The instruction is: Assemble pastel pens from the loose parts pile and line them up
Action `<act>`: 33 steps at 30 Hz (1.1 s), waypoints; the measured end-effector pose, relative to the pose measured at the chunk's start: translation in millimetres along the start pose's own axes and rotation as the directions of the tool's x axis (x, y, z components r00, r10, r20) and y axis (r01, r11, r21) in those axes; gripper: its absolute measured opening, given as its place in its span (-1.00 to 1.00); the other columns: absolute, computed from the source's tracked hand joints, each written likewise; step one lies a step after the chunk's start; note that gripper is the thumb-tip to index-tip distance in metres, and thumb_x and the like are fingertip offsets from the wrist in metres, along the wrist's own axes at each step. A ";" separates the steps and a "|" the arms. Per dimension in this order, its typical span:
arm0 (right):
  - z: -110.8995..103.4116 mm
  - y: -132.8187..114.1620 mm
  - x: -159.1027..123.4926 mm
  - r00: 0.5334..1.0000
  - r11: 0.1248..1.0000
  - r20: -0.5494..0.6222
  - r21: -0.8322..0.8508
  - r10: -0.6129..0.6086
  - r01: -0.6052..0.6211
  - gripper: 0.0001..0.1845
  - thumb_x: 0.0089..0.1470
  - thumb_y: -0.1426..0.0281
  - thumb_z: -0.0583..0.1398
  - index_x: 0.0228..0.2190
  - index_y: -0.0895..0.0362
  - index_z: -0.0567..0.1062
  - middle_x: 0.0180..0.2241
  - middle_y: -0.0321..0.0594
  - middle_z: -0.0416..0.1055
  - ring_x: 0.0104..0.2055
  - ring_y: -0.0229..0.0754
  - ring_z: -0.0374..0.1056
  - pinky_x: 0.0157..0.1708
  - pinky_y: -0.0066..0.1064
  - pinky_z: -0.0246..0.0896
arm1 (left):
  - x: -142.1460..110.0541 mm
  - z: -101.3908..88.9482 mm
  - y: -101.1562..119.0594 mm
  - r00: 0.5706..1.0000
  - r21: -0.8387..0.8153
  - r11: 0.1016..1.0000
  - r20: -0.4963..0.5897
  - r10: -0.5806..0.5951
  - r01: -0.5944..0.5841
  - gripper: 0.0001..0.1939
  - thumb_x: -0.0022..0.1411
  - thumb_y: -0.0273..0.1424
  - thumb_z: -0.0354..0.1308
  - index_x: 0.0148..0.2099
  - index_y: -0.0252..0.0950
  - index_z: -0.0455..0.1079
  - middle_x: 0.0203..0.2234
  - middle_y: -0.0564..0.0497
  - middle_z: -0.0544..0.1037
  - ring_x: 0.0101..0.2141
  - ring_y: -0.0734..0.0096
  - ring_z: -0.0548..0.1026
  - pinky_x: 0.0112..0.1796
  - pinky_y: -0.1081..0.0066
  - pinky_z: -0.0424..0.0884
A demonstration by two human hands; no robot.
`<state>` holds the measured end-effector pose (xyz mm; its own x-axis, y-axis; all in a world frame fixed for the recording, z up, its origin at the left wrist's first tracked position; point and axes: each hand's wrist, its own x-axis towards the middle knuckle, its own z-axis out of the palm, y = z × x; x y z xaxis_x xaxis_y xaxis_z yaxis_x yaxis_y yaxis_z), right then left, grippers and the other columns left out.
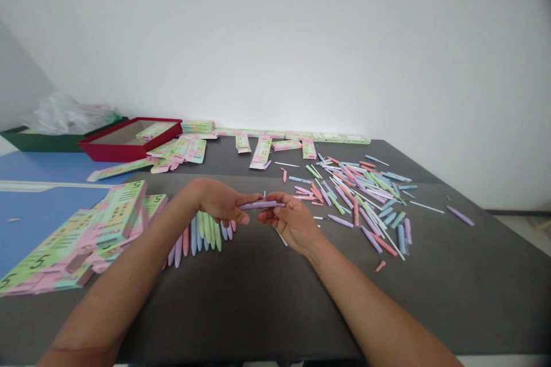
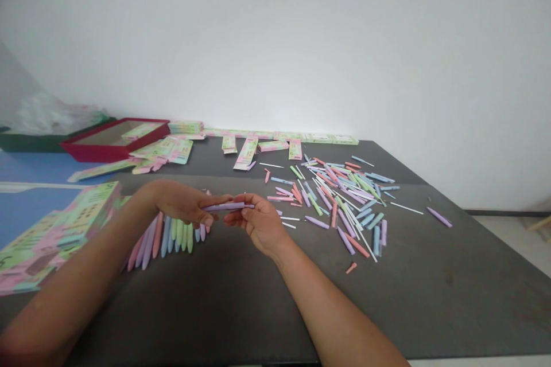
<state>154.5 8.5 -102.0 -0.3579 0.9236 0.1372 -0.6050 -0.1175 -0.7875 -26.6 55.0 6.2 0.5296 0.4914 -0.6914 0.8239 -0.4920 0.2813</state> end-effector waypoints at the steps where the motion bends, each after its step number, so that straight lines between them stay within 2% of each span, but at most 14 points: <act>1: 0.2 -0.7 -0.2 1.000 1.000 0.002 0.020 0.011 -0.011 -0.76 -0.09 0.40 0.30 -0.31 0.15 0.43 -0.42 -0.23 0.51 -0.40 -0.21 0.47 -0.29 -0.31 0.40 | 0.2 -0.1 -1.3 1.000 -0.010 1.000 -0.001 0.003 -0.003 -0.12 0.29 -0.12 -0.06 0.39 -0.42 -0.48 -0.21 -0.22 0.60 -0.30 0.24 0.53 -0.36 0.44 0.36; 6: -1.6 -2.7 0.3 0.998 0.992 -0.023 0.115 0.060 -0.057 -0.75 -0.12 0.54 0.21 -0.29 0.18 0.45 -0.39 -0.20 0.53 -0.39 -0.21 0.47 -0.28 -0.34 0.40 | -1.3 -1.4 -4.8 1.000 -0.035 0.999 0.003 -0.004 0.004 -0.13 0.29 -0.12 -0.05 0.39 -0.37 -0.45 -0.15 -0.20 0.58 -0.29 0.27 0.53 -0.33 0.45 0.37; 11: -6.1 -2.0 2.8 0.991 0.978 -0.097 0.195 0.094 -0.074 -0.76 -0.13 0.57 0.18 -0.32 0.16 0.46 -0.42 -0.25 0.51 -0.40 -0.22 0.46 -0.29 -0.31 0.40 | -2.3 -2.5 -4.7 1.000 -0.035 0.999 0.013 0.014 -0.014 -0.11 0.27 -0.07 -0.06 0.40 -0.34 -0.46 -0.15 -0.16 0.58 -0.35 0.28 0.51 -0.37 0.45 0.36; 15: -5.3 -0.4 3.7 0.981 0.979 -0.158 0.185 0.114 -0.084 -0.86 -0.04 0.37 0.24 -0.37 0.16 0.46 -0.49 -0.29 0.45 -0.51 -0.28 0.38 -0.47 -0.42 0.34 | 0.0 -2.1 -1.5 1.000 0.022 1.000 0.016 0.001 -0.001 -0.13 0.27 -0.07 -0.07 0.40 -0.34 -0.41 -0.20 -0.16 0.58 -0.34 0.28 0.51 -0.35 0.44 0.36; 17: -3.4 1.1 3.3 0.982 0.991 -0.164 0.110 0.090 -0.073 -0.75 -0.02 0.22 0.26 -0.39 0.16 0.45 -0.55 -0.32 0.40 -0.59 -0.33 0.28 -0.61 -0.49 0.22 | 2.7 -0.8 1.0 0.999 -0.005 1.000 0.039 0.013 -0.012 -0.14 0.28 -0.10 -0.06 0.40 -0.33 -0.42 -0.18 -0.17 0.57 -0.32 0.27 0.52 -0.34 0.44 0.37; 19: -1.5 2.9 2.8 0.985 0.997 -0.150 0.008 0.083 -0.083 -0.69 -0.06 0.17 0.30 -0.41 0.15 0.44 -0.59 -0.35 0.36 -0.65 -0.38 0.19 -0.68 -0.54 0.09 | 6.2 1.0 3.5 0.997 -0.048 0.999 0.069 0.029 -0.025 -0.12 0.27 -0.13 -0.05 0.39 -0.34 -0.47 -0.17 -0.18 0.57 -0.32 0.27 0.53 -0.35 0.44 0.38; 22: -0.6 5.8 2.5 0.983 0.986 -0.126 -0.081 0.133 -0.144 -0.68 -0.13 0.21 0.35 -0.45 0.16 0.40 -0.63 -0.40 0.33 -0.68 -0.41 0.13 -0.72 -0.57 -0.02 | 10.6 3.0 5.3 0.996 -0.056 0.998 0.085 0.030 -0.025 -0.11 0.28 -0.14 -0.05 0.39 -0.36 -0.51 -0.21 -0.18 0.59 -0.33 0.25 0.53 -0.36 0.42 0.39; 27: -6.8 10.6 4.6 0.957 0.965 -0.128 0.061 0.259 -0.254 -0.71 -0.17 0.30 0.36 -0.49 0.17 0.37 -0.64 -0.39 0.33 -0.69 -0.43 0.12 -0.69 -0.58 0.01 | 6.4 -0.9 -3.2 0.999 0.045 0.998 0.019 0.035 -0.036 -0.10 0.29 -0.08 -0.07 0.39 -0.43 -0.48 -0.10 -0.24 0.55 -0.20 0.24 0.51 -0.26 0.46 0.35; 30: -11.3 12.8 5.7 0.939 0.944 -0.138 0.142 0.316 -0.297 -0.73 -0.18 0.35 0.36 -0.49 0.17 0.37 -0.63 -0.37 0.35 -0.67 -0.44 0.14 -0.66 -0.60 0.03 | 0.5 -4.2 -10.6 0.998 0.087 0.995 -0.024 0.060 -0.057 -0.13 0.32 -0.03 -0.15 0.39 -0.42 -0.48 -0.15 -0.19 0.57 -0.22 0.27 0.51 -0.25 0.47 0.33; 33: -12.6 14.1 5.7 0.944 0.951 -0.131 0.106 0.302 -0.290 -0.72 -0.19 0.36 0.37 -0.46 0.17 0.39 -0.61 -0.35 0.39 -0.65 -0.42 0.18 -0.65 -0.59 0.07 | 1.0 -4.1 -12.1 0.997 0.093 0.993 -0.038 0.070 -0.066 -0.11 0.30 0.01 -0.15 0.39 -0.42 -0.47 -0.13 -0.20 0.57 -0.21 0.24 0.51 -0.25 0.45 0.32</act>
<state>152.9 16.7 -120.0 -0.4276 0.8844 -0.1872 -0.5473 -0.4181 -0.7250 -35.2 64.5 4.8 0.5933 0.4824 -0.6444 0.7646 -0.5881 0.2637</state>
